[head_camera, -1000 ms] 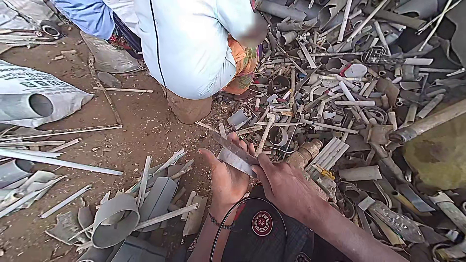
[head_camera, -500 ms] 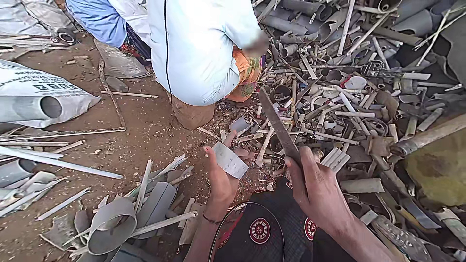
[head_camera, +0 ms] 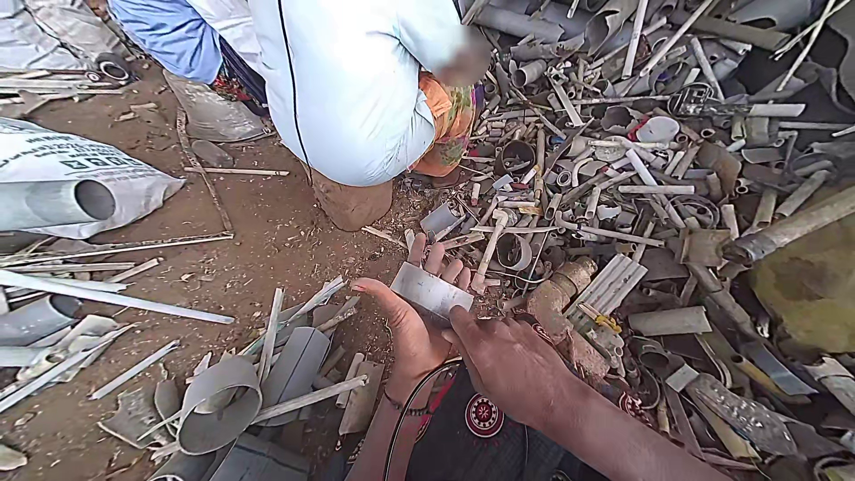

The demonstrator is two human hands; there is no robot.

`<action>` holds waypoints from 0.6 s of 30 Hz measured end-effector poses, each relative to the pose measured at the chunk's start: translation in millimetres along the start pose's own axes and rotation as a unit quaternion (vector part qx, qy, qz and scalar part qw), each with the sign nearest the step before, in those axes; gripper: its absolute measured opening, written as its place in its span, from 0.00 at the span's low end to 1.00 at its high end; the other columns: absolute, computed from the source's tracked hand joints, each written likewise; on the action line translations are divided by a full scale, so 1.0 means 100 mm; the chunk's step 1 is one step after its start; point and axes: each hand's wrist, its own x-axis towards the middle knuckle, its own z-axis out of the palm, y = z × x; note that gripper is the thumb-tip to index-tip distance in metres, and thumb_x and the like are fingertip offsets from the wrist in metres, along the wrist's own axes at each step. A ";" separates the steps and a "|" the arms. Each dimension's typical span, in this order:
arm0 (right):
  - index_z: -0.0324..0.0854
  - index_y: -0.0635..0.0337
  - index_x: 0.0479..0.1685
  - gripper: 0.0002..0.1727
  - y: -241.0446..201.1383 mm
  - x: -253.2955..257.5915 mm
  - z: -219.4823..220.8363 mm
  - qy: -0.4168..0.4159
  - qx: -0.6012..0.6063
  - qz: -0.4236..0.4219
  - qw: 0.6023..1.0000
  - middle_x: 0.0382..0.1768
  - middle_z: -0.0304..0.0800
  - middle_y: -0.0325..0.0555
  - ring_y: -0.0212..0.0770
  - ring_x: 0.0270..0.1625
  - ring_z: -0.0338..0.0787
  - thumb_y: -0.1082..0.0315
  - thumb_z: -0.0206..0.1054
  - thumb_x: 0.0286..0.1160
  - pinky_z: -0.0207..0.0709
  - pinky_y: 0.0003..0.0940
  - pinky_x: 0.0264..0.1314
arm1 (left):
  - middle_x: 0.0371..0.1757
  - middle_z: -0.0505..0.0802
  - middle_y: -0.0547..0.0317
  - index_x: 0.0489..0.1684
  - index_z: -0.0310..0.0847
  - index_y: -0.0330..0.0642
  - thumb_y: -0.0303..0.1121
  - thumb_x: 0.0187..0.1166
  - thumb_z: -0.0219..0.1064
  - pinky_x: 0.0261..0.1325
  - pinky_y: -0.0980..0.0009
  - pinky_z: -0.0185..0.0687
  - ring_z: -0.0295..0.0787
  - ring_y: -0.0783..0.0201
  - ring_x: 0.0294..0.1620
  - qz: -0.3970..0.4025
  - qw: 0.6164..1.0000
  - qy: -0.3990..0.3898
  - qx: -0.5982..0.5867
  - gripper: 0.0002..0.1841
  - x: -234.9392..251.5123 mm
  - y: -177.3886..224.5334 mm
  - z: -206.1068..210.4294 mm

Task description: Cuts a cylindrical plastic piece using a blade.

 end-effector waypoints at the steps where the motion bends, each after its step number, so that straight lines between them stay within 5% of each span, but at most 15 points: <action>1: 0.82 0.60 0.54 0.19 0.01 0.01 0.01 0.019 -0.003 -0.011 1.000 0.18 0.83 0.48 0.54 0.23 0.90 0.55 0.52 0.91 0.80 0.46 0.22 | 0.64 0.92 0.53 0.87 0.59 0.48 0.85 0.62 0.37 0.63 0.58 0.88 0.94 0.55 0.58 -0.007 1.000 -0.002 -0.007 0.58 0.00 0.02 0.00; 4: 0.82 0.61 0.50 0.18 0.11 0.00 0.02 0.084 0.029 -0.052 0.995 0.16 0.80 0.46 0.50 0.19 0.87 0.56 0.53 0.90 0.78 0.43 0.19 | 0.57 0.94 0.51 0.85 0.61 0.47 0.87 0.54 0.42 0.50 0.62 0.92 0.96 0.56 0.45 0.000 1.000 -0.016 -0.004 0.62 -0.01 0.01 0.02; 8: 0.82 0.61 0.48 0.18 0.14 0.00 0.03 0.124 0.048 -0.070 0.989 0.15 0.78 0.43 0.47 0.16 0.84 0.57 0.52 0.90 0.76 0.40 0.17 | 0.46 0.95 0.53 0.79 0.64 0.44 0.88 0.55 0.29 0.39 0.64 0.92 0.95 0.58 0.36 0.010 1.000 -0.006 0.019 0.62 0.01 0.01 0.03; 12: 0.84 0.60 0.50 0.15 0.11 -0.02 0.06 0.161 0.000 -0.064 0.985 0.15 0.79 0.43 0.46 0.15 0.83 0.61 0.55 0.86 0.74 0.39 0.14 | 0.40 0.94 0.57 0.75 0.66 0.44 0.88 0.57 0.31 0.40 0.64 0.93 0.95 0.60 0.35 0.008 1.000 -0.003 -0.009 0.60 0.04 0.00 -0.02; 18: 0.85 0.58 0.50 0.12 0.11 -0.02 0.15 0.142 -0.104 -0.050 0.983 0.16 0.80 0.45 0.47 0.13 0.83 0.62 0.61 0.81 0.73 0.38 0.12 | 0.47 0.96 0.53 0.76 0.69 0.44 0.88 0.56 0.38 0.48 0.62 0.92 0.97 0.57 0.44 0.023 1.000 -0.016 -0.007 0.60 0.02 0.01 -0.02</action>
